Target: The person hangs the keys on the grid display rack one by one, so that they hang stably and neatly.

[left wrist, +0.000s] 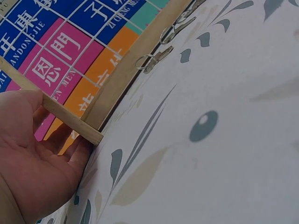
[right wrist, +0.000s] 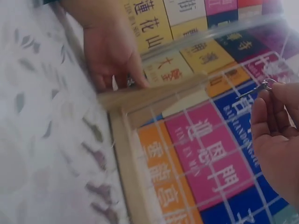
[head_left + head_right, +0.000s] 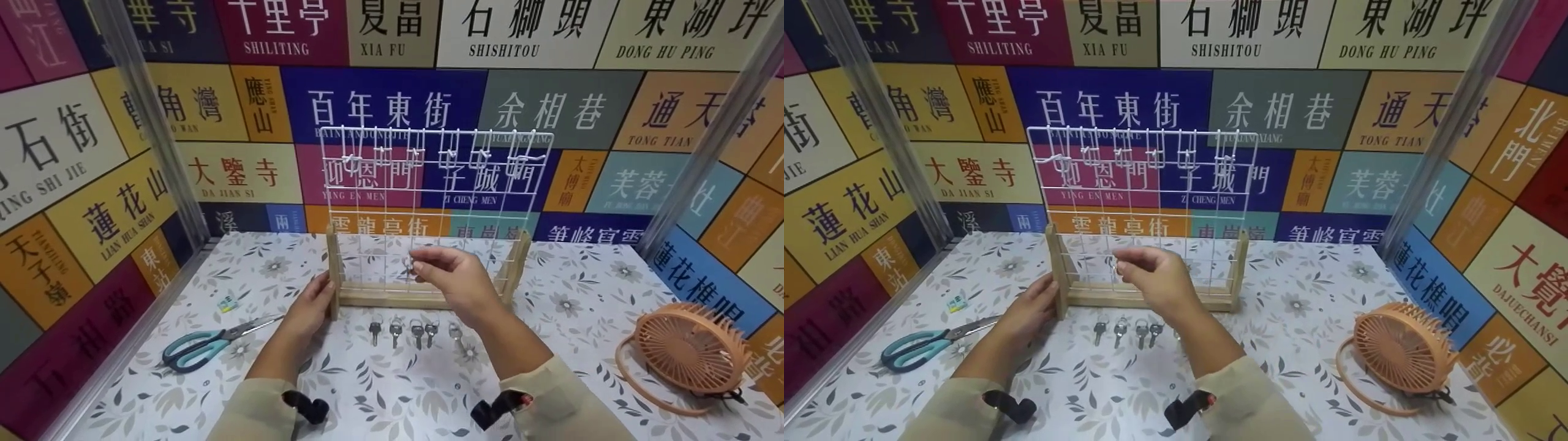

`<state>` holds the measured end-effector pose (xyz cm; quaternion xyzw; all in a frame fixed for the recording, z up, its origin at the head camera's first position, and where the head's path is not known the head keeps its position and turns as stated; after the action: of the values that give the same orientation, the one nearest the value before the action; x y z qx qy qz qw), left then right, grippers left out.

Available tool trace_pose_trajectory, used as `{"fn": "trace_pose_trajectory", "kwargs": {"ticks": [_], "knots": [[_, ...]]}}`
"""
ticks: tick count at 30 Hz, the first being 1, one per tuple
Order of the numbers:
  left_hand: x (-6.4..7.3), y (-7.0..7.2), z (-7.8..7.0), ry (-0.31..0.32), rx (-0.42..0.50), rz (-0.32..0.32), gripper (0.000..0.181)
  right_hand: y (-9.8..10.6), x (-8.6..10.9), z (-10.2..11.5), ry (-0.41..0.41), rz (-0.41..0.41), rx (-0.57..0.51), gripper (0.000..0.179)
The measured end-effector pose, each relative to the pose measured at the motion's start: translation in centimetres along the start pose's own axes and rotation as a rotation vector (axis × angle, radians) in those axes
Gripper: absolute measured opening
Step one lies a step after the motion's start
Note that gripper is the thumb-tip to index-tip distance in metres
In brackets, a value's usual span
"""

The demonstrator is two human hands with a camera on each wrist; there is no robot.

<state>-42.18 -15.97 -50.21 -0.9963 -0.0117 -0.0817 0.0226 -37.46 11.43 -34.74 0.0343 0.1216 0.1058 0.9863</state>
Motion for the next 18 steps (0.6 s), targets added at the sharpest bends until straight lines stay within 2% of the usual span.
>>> {"fn": "trace_pose_trajectory", "kwargs": {"ticks": [4, 11, 14, 18], "knots": [[0.0, 0.0, 0.0, 0.007, -0.014, -0.001, 0.052, -1.9, -1.8, 3.1, 0.058, 0.02, -0.069, 0.027], [0.1, 0.5, 0.3, 0.077, -0.038, -0.032, 0.05, -4.7, -5.1, 7.0, 0.068, 0.019, -0.225, 0.027], [0.0, 0.5, 0.3, 0.074, -0.065, -0.031, 0.051, -5.7, -6.0, 8.5, 0.08, 0.016, -0.298, 0.027], [-0.1, 0.3, 0.1, 0.039, -0.086, -0.023, 0.052, -6.9, -6.7, 10.2, 0.103, 0.035, -0.391, 0.032]]}}
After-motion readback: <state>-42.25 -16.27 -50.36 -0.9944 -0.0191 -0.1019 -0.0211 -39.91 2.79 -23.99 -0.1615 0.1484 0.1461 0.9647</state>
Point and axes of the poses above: each hand's wrist, its own x-axis away from the middle knuckle, its own y-axis out of the back of the hand, z = x × y, the point moved 8 cm from there along -x, towards the middle knuckle, and after that the axes turned 2 degrees about x, right-handed, at the moved point
